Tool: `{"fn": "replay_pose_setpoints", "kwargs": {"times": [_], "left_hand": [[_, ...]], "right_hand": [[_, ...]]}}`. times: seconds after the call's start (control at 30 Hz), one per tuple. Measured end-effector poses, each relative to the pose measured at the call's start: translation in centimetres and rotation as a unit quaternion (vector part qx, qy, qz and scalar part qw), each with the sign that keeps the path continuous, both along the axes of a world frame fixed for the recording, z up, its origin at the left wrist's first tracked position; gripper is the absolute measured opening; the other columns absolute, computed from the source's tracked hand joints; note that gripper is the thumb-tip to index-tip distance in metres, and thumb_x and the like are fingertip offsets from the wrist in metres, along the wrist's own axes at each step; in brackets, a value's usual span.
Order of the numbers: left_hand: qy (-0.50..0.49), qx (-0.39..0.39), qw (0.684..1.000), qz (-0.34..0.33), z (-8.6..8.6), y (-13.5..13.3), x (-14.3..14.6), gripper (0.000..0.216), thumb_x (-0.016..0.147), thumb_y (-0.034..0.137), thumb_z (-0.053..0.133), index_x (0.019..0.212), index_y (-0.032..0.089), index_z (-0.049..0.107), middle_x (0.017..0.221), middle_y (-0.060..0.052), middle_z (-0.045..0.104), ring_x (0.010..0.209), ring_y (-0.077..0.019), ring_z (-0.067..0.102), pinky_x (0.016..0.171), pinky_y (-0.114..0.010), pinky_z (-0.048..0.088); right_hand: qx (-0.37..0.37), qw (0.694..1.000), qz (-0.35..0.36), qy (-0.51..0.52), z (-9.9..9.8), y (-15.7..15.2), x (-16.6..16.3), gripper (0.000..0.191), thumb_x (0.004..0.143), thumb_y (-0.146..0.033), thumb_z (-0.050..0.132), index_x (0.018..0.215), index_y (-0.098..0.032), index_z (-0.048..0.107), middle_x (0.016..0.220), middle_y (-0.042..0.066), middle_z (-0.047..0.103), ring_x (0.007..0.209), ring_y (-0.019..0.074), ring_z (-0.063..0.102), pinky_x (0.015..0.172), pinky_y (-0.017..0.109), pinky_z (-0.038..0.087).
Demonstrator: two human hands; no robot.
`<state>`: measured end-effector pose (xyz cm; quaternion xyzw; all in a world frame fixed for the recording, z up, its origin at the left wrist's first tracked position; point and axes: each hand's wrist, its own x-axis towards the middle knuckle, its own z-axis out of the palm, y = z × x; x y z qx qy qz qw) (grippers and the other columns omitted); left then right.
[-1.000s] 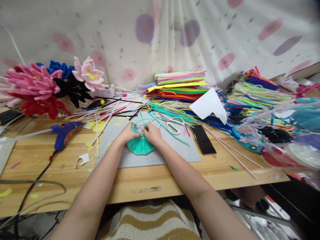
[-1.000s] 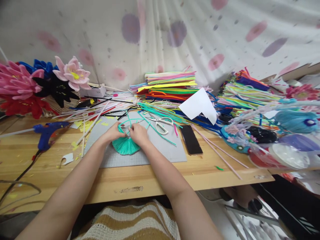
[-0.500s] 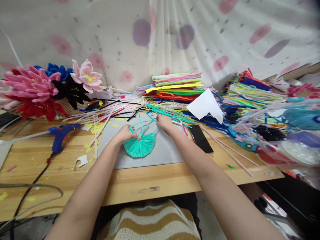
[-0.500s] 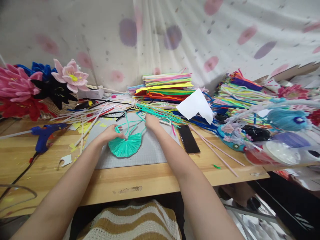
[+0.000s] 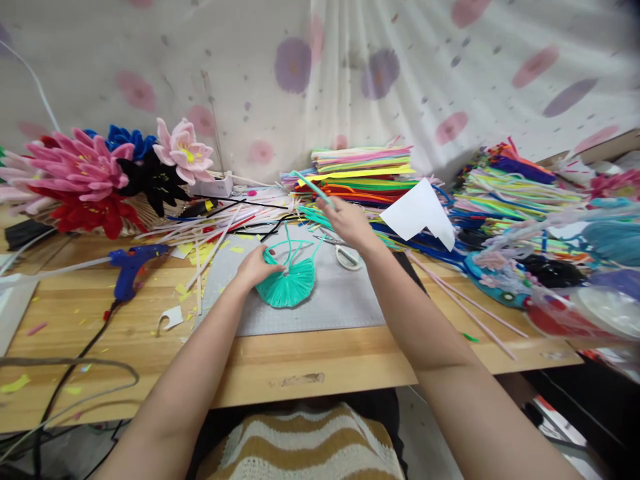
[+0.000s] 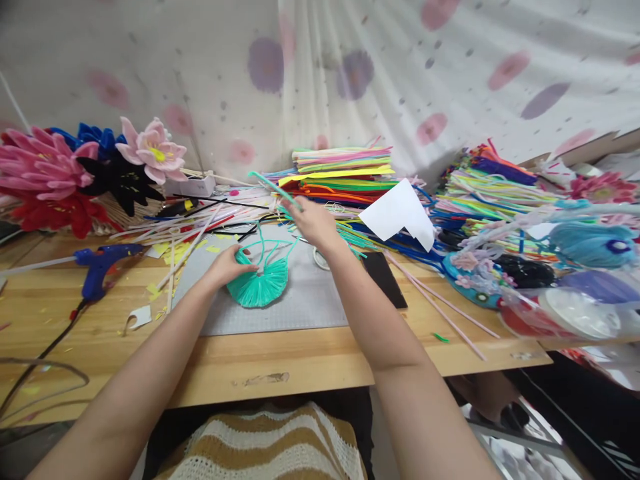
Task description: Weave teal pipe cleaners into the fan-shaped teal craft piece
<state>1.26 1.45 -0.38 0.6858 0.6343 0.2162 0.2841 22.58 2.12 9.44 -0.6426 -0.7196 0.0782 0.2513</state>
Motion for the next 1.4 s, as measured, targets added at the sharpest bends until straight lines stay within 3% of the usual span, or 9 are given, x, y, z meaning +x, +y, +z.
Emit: {"fn": "replay_pose_setpoints", "kwargs": {"times": [0.1,0.17,0.3,0.43,0.6,0.73,1.07,1.23,1.4], "left_hand": [[-0.011,0.011,0.998,0.060,-0.5,0.1,1.4,0.047,0.053,0.045,0.070,0.090,0.020,0.056,0.084,-0.005,0.063,0.075,-0.0207,0.057,0.061,-0.028,0.038],[-0.041,0.007,0.996,0.073,-0.8,0.0,2.1,0.047,0.053,0.043,0.071,0.090,0.019,0.056,0.083,-0.006,0.063,0.075,-0.0217,0.058,0.061,-0.029,0.038],[-0.206,0.014,0.978,0.027,-1.3,-0.1,1.8,0.040,0.055,0.036,0.070,0.090,0.020,0.058,0.077,-0.003,0.063,0.071,-0.0190,0.057,0.063,-0.028,0.039],[-0.333,-0.023,0.942,-0.026,-1.7,0.0,0.4,0.034,0.061,0.039,0.064,0.086,0.016,0.061,0.079,-0.004,0.064,0.069,-0.0153,0.057,0.064,-0.027,0.042],[-0.451,-0.063,0.890,0.033,-1.8,-0.4,-0.3,0.033,0.056,0.041,0.068,0.073,0.014,0.060,0.062,0.001,0.057,0.053,-0.0092,0.049,0.052,-0.022,0.038],[-0.485,-0.085,0.868,0.064,-1.2,-0.9,-0.2,0.039,0.049,0.036,0.074,0.078,0.015,0.060,0.063,0.003,0.057,0.052,-0.0078,0.049,0.049,-0.020,0.037],[-0.426,-0.010,0.902,0.065,-1.5,-1.0,0.6,0.030,0.054,0.040,0.070,0.065,0.016,0.056,0.054,0.005,0.050,0.051,-0.0079,0.043,0.049,-0.020,0.034],[-0.377,0.031,0.923,0.076,-2.1,-1.1,0.3,0.027,0.061,0.042,0.063,0.062,0.017,0.054,0.056,0.004,0.049,0.054,-0.0092,0.044,0.052,-0.021,0.035],[-0.388,0.062,0.906,0.158,-1.8,-1.2,-0.1,0.027,0.061,0.041,0.062,0.073,0.017,0.057,0.061,0.002,0.053,0.055,-0.0098,0.047,0.052,-0.021,0.037]], "right_hand": [[-0.095,0.985,0.145,0.020,-2.6,-1.0,-2.9,0.047,0.089,-0.048,0.025,0.093,-0.021,0.063,0.096,0.002,0.065,0.090,0.0148,0.057,0.074,0.023,0.038],[-0.106,0.973,0.205,0.021,-4.7,-1.3,-4.5,0.040,0.090,-0.040,0.030,0.092,-0.019,0.064,0.095,0.003,0.066,0.088,0.0130,0.056,0.073,0.021,0.037],[-0.087,0.972,0.217,0.024,-7.7,-0.8,-5.1,0.033,0.089,-0.035,0.037,0.092,-0.016,0.064,0.091,0.004,0.066,0.082,0.0121,0.055,0.070,0.020,0.035],[-0.099,0.978,0.179,0.044,-8.9,-0.2,-3.5,0.033,0.087,-0.039,0.039,0.092,-0.018,0.064,0.090,0.003,0.066,0.082,0.0129,0.056,0.070,0.021,0.036],[-0.104,0.979,0.163,0.066,-9.1,-0.3,-2.2,0.023,0.084,-0.029,0.045,0.093,-0.019,0.064,0.093,0.004,0.066,0.082,0.0130,0.056,0.071,0.022,0.037],[-0.146,0.972,0.174,0.068,-8.8,-0.8,-1.6,0.021,0.083,-0.024,0.046,0.092,-0.017,0.063,0.069,0.001,0.063,0.063,0.0102,0.053,0.062,0.021,0.035],[-0.191,0.957,0.218,0.019,-6.4,-2.3,-4.1,0.034,0.084,-0.029,0.046,0.116,-0.022,0.053,0.065,-0.001,0.063,0.057,0.0095,0.054,0.060,0.020,0.036],[-0.131,0.978,0.161,-0.027,-6.3,-1.9,-6.1,0.026,0.084,-0.033,0.044,0.096,-0.023,0.065,0.083,0.003,0.068,0.077,0.0146,0.059,0.064,0.022,0.036],[-0.111,0.974,0.199,-0.010,-7.1,-1.5,-5.9,0.027,0.084,-0.032,0.044,0.094,-0.022,0.066,0.085,0.002,0.068,0.074,0.0122,0.058,0.064,0.021,0.035]]}}
